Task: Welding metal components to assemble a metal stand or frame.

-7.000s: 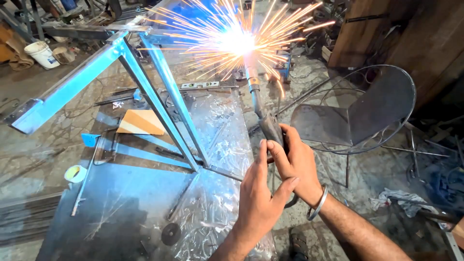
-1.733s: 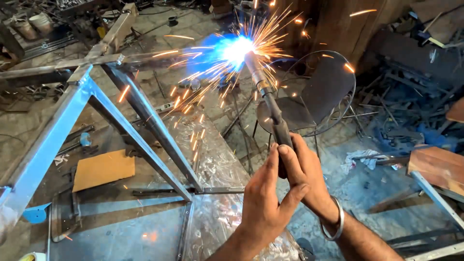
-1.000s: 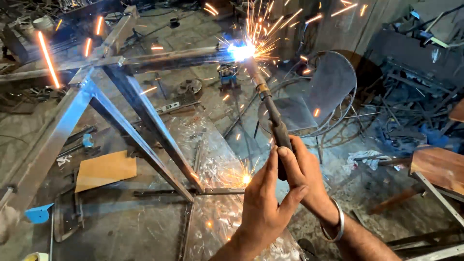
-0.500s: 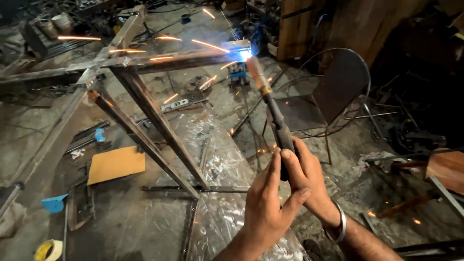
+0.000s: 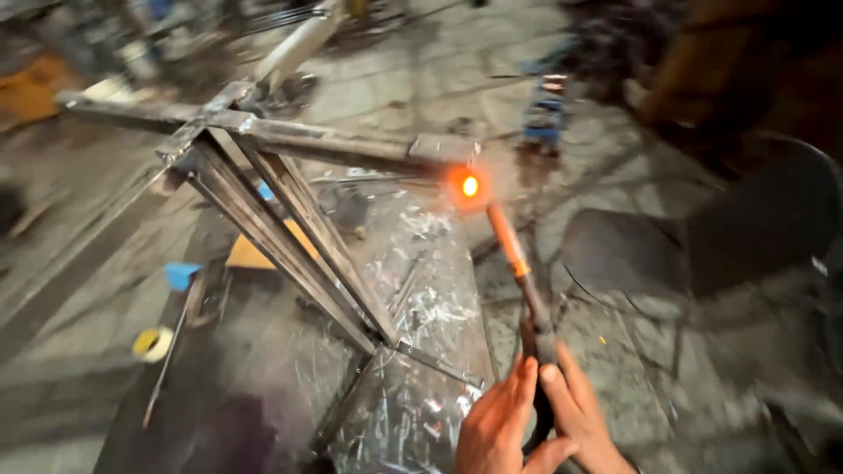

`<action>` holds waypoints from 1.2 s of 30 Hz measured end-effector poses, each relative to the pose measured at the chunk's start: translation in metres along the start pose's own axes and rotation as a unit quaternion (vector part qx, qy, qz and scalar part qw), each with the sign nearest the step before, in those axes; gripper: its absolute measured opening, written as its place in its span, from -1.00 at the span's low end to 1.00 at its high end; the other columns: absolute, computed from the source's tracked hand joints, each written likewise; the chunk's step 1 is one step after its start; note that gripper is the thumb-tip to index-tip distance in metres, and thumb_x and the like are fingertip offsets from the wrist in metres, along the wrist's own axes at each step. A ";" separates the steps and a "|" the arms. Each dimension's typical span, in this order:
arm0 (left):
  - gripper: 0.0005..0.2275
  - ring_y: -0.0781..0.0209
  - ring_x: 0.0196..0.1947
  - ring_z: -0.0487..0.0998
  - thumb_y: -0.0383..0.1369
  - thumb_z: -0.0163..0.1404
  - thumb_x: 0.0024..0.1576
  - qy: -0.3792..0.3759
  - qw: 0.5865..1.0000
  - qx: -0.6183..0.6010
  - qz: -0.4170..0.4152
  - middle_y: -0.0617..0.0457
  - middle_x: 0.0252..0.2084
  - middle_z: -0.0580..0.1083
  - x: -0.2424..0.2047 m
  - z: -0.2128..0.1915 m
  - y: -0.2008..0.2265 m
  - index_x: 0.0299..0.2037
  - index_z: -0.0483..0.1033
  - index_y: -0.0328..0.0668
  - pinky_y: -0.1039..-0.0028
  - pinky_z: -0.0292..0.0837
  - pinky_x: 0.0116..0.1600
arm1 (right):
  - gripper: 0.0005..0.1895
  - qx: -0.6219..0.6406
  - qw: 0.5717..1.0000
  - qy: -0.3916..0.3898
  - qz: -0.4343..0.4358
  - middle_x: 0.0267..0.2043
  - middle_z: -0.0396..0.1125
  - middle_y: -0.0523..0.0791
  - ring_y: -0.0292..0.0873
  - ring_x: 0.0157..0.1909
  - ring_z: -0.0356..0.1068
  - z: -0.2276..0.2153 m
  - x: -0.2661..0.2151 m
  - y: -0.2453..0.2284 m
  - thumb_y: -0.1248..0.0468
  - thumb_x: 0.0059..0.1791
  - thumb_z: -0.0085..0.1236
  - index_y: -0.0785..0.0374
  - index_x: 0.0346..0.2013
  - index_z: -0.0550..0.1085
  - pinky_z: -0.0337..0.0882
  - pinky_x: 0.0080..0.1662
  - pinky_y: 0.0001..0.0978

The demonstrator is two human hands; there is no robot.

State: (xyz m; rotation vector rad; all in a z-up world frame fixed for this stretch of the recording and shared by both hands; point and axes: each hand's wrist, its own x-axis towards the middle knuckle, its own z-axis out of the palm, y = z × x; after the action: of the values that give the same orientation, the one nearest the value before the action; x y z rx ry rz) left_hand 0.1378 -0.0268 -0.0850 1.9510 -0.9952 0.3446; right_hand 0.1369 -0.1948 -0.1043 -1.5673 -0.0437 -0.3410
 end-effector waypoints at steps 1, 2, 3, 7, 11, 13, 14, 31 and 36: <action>-0.18 -0.42 0.33 0.49 -0.06 0.22 0.22 -0.003 1.000 -0.002 -0.025 -0.55 0.40 0.33 0.010 0.017 -0.006 0.49 0.13 -0.57 0.04 0.41 0.37 | -0.55 0.042 0.998 -0.028 0.035 -0.08 0.38 -0.19 -0.35 -0.08 0.31 -0.017 0.016 0.018 0.15 0.09 -0.15 0.30 0.22 0.33 0.35 -0.06 -0.48; -0.18 -0.43 0.35 0.47 -0.05 0.23 0.24 -0.008 0.998 -0.007 -0.056 -0.56 0.41 0.31 0.013 0.032 -0.009 0.49 0.13 -0.57 0.04 0.42 0.38 | -0.58 0.082 0.992 -0.055 0.079 -0.08 0.37 -0.18 -0.34 -0.05 0.30 -0.031 0.024 0.038 0.17 0.11 -0.16 0.32 0.20 0.35 0.34 -0.02 -0.47; -0.18 -0.43 0.35 0.47 -0.05 0.23 0.24 0.002 0.997 0.001 -0.077 -0.56 0.41 0.31 0.020 0.045 -0.009 0.49 0.13 -0.57 0.04 0.42 0.38 | -0.58 0.086 0.989 -0.077 0.092 -0.08 0.37 -0.18 -0.34 -0.05 0.30 -0.042 0.036 0.047 0.17 0.11 -0.16 0.32 0.20 0.35 0.34 -0.02 -0.47; -0.17 -0.42 0.31 0.47 -0.08 0.23 0.20 0.024 0.989 0.035 -0.145 -0.55 0.39 0.32 0.040 0.071 0.020 0.47 0.12 -0.59 0.02 0.39 0.33 | -0.62 0.057 0.981 -0.145 0.119 -0.18 0.38 -0.13 -0.30 -0.15 0.31 -0.077 0.052 0.065 0.15 0.14 -0.12 0.36 0.12 0.41 0.38 -0.12 -0.40; -0.21 -0.38 0.29 0.47 -0.06 0.22 0.22 0.031 0.981 0.102 -0.162 -0.49 0.37 0.34 0.041 0.071 0.044 0.49 0.17 -0.51 0.04 0.38 0.33 | -0.58 0.087 0.977 -0.185 0.056 -0.14 0.36 -0.16 -0.32 -0.12 0.28 -0.077 0.056 0.044 0.14 0.12 -0.10 0.33 0.17 0.40 0.35 -0.08 -0.44; -0.22 -0.37 0.30 0.47 -0.06 0.20 0.23 0.035 0.979 0.117 -0.162 -0.49 0.40 0.33 0.044 0.069 0.059 0.50 0.16 -0.51 0.03 0.37 0.34 | -0.59 0.090 0.977 -0.186 0.048 -0.12 0.37 -0.16 -0.32 -0.08 0.29 -0.082 0.055 0.046 0.12 0.12 -0.10 0.34 0.13 0.40 0.36 -0.04 -0.44; -0.23 -0.35 0.30 0.47 -0.07 0.18 0.25 0.042 0.978 0.127 -0.161 -0.48 0.44 0.33 0.043 0.069 0.068 0.51 0.16 -0.51 0.02 0.36 0.35 | -0.60 0.086 0.978 -0.187 0.042 -0.10 0.38 -0.15 -0.31 -0.04 0.31 -0.085 0.050 0.048 0.11 0.13 -0.09 0.36 0.10 0.40 0.36 -0.01 -0.44; -0.30 -0.27 0.19 0.58 0.00 0.24 0.21 0.298 0.840 0.329 -0.311 -0.31 0.29 0.46 0.254 0.226 0.009 0.48 0.32 -0.17 0.08 0.50 0.27 | -0.25 0.234 0.761 -0.560 0.228 -0.17 0.42 -0.03 -0.21 -0.29 0.37 -0.200 0.335 0.167 -0.13 0.08 -0.08 0.41 0.34 0.31 0.39 -0.34 -0.39; -0.26 -0.27 0.29 0.53 -0.01 0.22 0.21 0.364 0.728 0.454 -0.361 -0.33 0.37 0.41 0.360 0.259 0.041 0.51 0.25 -0.24 0.09 0.44 0.39 | -0.34 0.156 0.744 -0.649 0.011 0.06 0.33 -0.01 -0.24 -0.09 0.30 -0.209 0.422 0.147 -0.03 0.18 -0.14 0.44 0.39 0.28 0.32 -0.13 -0.42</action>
State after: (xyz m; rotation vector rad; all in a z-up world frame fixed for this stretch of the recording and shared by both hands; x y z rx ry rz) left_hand 0.3010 -0.4328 0.0009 2.4826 0.6206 1.1676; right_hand 0.5354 -0.4834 -0.1480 -1.1837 -1.1100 0.8138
